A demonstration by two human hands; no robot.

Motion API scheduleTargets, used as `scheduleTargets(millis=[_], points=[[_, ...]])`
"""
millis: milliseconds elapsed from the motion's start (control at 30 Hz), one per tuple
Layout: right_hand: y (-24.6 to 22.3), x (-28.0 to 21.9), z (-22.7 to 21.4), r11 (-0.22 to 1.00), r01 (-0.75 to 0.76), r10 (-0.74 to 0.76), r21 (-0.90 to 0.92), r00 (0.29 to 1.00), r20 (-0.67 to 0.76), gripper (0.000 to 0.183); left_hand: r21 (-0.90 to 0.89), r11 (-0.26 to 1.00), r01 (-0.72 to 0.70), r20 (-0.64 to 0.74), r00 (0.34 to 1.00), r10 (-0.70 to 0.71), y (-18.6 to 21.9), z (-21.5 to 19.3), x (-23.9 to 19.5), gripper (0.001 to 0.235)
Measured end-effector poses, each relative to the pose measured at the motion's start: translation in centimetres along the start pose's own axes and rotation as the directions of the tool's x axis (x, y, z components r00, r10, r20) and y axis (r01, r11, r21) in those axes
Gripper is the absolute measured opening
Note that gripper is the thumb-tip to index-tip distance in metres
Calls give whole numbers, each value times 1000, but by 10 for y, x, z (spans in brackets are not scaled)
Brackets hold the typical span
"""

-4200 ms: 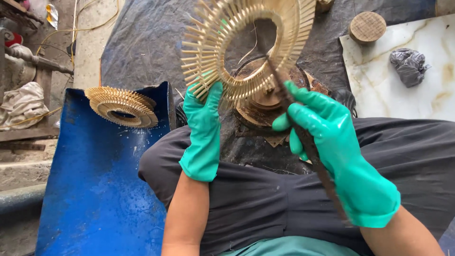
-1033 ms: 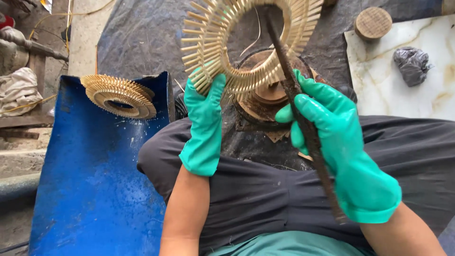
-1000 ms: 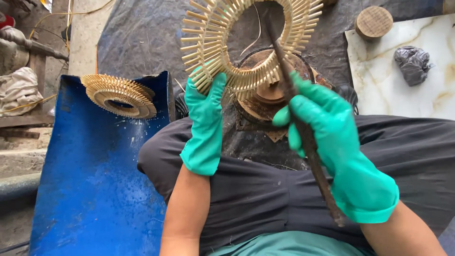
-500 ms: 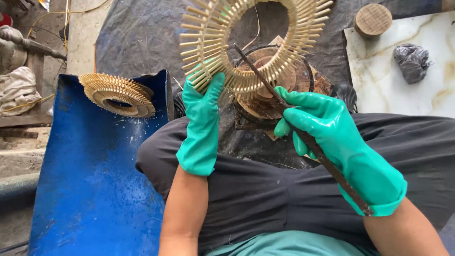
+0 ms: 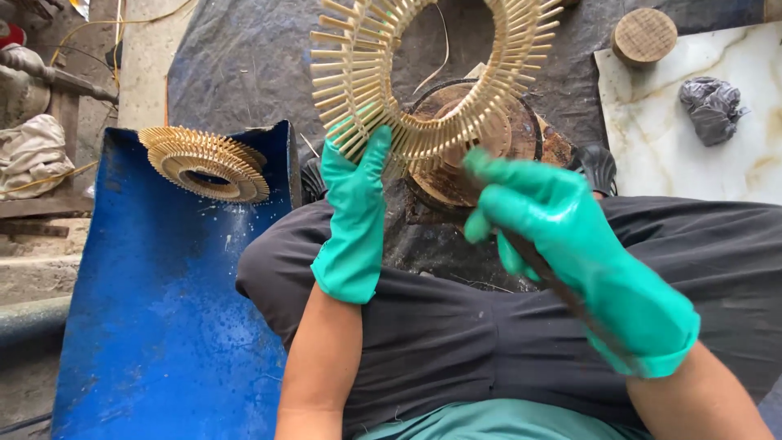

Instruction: Assembling a circular bamboo furniture component using a wooden jig, pliers, and other hand tools.

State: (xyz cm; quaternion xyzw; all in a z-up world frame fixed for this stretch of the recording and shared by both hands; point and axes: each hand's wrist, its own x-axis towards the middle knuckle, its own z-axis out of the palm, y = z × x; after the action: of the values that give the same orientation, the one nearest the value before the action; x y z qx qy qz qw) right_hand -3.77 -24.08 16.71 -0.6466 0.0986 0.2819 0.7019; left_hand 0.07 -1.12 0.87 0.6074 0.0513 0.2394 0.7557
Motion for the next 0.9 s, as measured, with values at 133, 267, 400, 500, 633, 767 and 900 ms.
scheduleTargets(millis=[133,267,400,500,633,767,900], points=[[12,11,-15,994,-42,44,-106,999,20,45,-30,999,18,-15,1000,-19,-10,-11,2,42],[13,15,-23,991,51,-48,-124,999,23,44,3,1000,-10,-3,1000,10,-14,-11,6,41],[-6,-5,-29,962,45,-75,-269,992,-102,48,-2,1000,6,12,1000,-6,-1,-11,3,37],[5,-6,-68,947,222,-252,-230,961,-109,54,162,981,-112,31,994,108,19,-12,1,33],[-5,33,-109,933,349,-359,-86,897,-259,49,333,894,-299,147,953,264,16,-13,2,30],[40,123,-163,957,115,-98,267,992,-79,50,476,551,-686,552,720,420,-5,1,-9,42],[106,173,-187,997,-49,33,-63,974,-226,39,479,374,-794,769,585,259,-27,5,-42,47]])
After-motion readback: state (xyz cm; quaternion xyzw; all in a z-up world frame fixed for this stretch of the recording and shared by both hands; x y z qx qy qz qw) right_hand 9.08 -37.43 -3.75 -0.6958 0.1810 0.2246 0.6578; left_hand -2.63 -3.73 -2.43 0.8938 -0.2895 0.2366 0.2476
